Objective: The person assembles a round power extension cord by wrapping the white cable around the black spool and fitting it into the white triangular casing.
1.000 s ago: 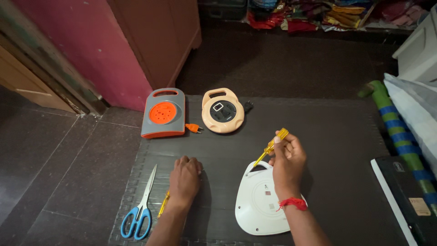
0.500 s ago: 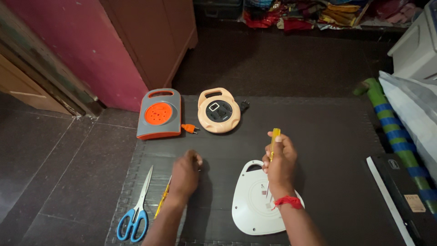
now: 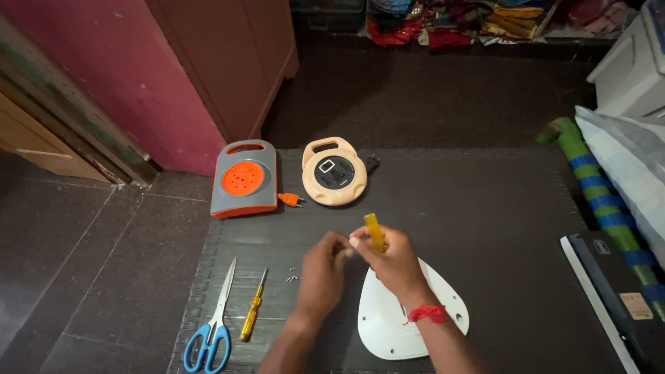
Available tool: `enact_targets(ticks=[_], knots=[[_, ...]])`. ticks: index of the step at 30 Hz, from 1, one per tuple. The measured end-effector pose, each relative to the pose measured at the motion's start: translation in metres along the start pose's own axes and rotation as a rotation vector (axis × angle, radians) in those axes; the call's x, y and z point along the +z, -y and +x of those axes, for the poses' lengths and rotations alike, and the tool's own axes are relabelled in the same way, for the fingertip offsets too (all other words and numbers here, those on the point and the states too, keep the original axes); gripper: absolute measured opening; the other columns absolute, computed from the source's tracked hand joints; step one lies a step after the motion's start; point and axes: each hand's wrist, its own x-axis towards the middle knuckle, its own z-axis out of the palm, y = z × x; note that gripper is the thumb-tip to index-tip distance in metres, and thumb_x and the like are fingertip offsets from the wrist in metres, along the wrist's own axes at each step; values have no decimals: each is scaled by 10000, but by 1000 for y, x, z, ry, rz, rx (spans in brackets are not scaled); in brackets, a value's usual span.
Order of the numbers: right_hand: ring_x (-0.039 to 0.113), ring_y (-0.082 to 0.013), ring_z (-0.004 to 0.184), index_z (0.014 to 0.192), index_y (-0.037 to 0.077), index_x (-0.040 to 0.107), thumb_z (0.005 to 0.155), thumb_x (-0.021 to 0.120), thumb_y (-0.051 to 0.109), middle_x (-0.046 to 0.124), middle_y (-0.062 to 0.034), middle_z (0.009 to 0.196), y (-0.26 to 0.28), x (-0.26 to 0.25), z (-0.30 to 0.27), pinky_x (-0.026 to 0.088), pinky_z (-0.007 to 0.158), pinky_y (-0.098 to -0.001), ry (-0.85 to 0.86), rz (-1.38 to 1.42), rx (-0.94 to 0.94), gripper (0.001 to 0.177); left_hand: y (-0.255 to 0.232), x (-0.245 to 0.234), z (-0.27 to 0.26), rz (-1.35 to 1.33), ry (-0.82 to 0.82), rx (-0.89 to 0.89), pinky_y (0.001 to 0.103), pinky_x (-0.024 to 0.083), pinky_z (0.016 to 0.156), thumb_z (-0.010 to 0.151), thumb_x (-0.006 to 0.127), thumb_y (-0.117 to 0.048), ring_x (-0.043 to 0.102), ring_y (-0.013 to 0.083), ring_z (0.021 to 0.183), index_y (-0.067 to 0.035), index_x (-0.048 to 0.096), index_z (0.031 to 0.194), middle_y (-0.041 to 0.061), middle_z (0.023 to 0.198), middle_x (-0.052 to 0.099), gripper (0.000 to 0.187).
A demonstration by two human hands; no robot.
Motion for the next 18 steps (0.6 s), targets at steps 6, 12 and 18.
enact_targets(ticks=[6,12,18], knots=[[568,-16,580,938,29,793,874,771,271,725,5,711,-1,-4,0,417,495,-201,8,-56,-26,251,-11,12,-4,-124,-15,-24,318,561,711,933,607,37,741,216,779,13,628,984,147,860,729,61],[483,-34,461,870,16,802,859,801,280,628,22,590,15,-6,-2,349,413,-233,-30,-172,219,265,-10,12,-2,-228,-46,-104,280,574,725,920,589,69,724,134,781,13,643,979,110,834,746,97],[368,-46,384,847,13,792,870,782,246,510,16,525,15,-13,-3,243,353,-240,22,-26,344,234,-11,15,-2,-178,-104,-156,260,563,696,899,678,45,712,112,755,15,662,971,91,821,751,79]])
